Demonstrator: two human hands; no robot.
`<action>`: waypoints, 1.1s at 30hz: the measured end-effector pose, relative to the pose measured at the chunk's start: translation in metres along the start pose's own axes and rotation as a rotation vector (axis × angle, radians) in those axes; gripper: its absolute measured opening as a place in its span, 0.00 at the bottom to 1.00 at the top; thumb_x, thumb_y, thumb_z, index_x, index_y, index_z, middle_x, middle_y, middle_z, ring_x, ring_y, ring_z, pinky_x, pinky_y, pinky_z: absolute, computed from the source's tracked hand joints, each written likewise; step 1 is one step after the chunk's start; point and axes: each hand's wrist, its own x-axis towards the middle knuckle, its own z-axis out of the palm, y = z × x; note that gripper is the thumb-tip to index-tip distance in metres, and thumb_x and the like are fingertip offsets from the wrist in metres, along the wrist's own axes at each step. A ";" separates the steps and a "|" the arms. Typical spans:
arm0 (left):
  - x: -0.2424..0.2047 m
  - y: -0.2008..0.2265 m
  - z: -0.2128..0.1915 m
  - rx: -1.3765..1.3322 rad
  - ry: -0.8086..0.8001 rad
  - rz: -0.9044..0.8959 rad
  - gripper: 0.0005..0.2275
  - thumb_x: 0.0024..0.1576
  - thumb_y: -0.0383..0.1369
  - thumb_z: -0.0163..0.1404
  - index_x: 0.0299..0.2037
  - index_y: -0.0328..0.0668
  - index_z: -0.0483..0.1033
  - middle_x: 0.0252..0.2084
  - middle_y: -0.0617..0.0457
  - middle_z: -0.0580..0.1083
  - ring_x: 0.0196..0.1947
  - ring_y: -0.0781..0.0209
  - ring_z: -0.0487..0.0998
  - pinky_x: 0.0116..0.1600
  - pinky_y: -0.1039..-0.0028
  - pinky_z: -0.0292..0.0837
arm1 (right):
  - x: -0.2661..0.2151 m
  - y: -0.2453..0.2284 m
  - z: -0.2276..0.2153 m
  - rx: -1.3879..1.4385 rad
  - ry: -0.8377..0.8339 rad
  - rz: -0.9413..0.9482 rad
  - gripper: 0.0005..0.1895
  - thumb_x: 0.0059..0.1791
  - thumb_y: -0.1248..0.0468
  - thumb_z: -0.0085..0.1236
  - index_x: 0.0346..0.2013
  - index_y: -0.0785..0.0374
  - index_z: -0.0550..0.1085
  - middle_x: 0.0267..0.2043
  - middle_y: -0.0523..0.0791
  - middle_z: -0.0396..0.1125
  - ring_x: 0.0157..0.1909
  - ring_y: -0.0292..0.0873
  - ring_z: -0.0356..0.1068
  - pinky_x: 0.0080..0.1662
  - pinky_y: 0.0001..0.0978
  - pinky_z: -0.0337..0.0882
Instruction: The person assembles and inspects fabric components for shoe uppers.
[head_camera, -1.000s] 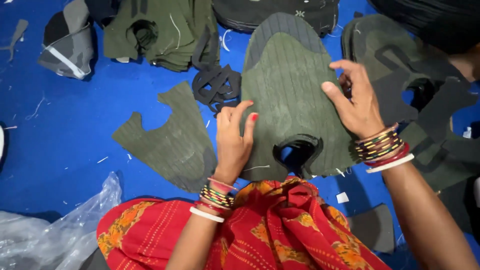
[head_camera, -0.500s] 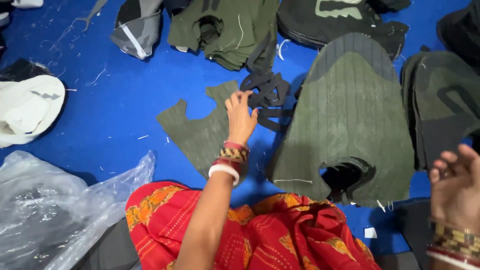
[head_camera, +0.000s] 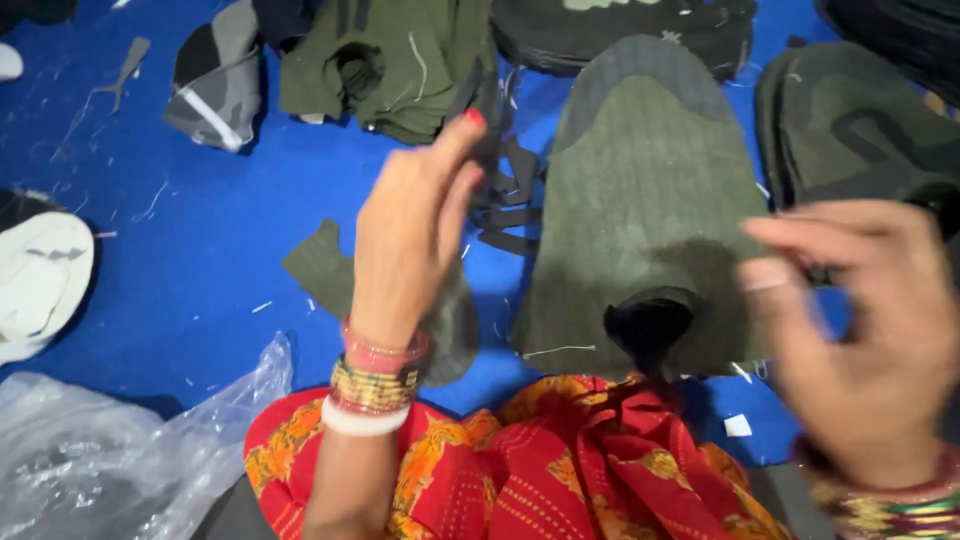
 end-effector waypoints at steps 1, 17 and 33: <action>0.001 0.017 -0.011 -0.065 -0.084 0.097 0.14 0.64 0.27 0.55 0.59 0.43 0.73 0.42 0.48 0.74 0.43 0.47 0.75 0.49 0.62 0.71 | 0.014 -0.033 0.005 -0.163 0.001 -0.180 0.12 0.57 0.64 0.61 0.54 0.63 0.73 0.53 0.48 0.65 0.52 0.45 0.68 0.53 0.36 0.69; -0.042 0.042 0.100 -1.317 -0.108 -0.625 0.16 0.60 0.23 0.55 0.58 0.34 0.69 0.35 0.56 0.75 0.32 0.71 0.76 0.39 0.80 0.74 | 0.030 0.042 0.056 0.658 -0.124 0.506 0.11 0.50 0.69 0.62 0.47 0.69 0.74 0.34 0.39 0.70 0.35 0.30 0.70 0.39 0.21 0.70; -0.002 0.012 0.158 -0.985 -0.118 -0.644 0.11 0.59 0.24 0.55 0.52 0.31 0.79 0.37 0.56 0.72 0.27 0.73 0.77 0.32 0.81 0.78 | 0.087 0.080 0.079 0.347 -0.187 0.387 0.11 0.50 0.67 0.63 0.48 0.65 0.80 0.33 0.39 0.71 0.30 0.28 0.67 0.30 0.22 0.69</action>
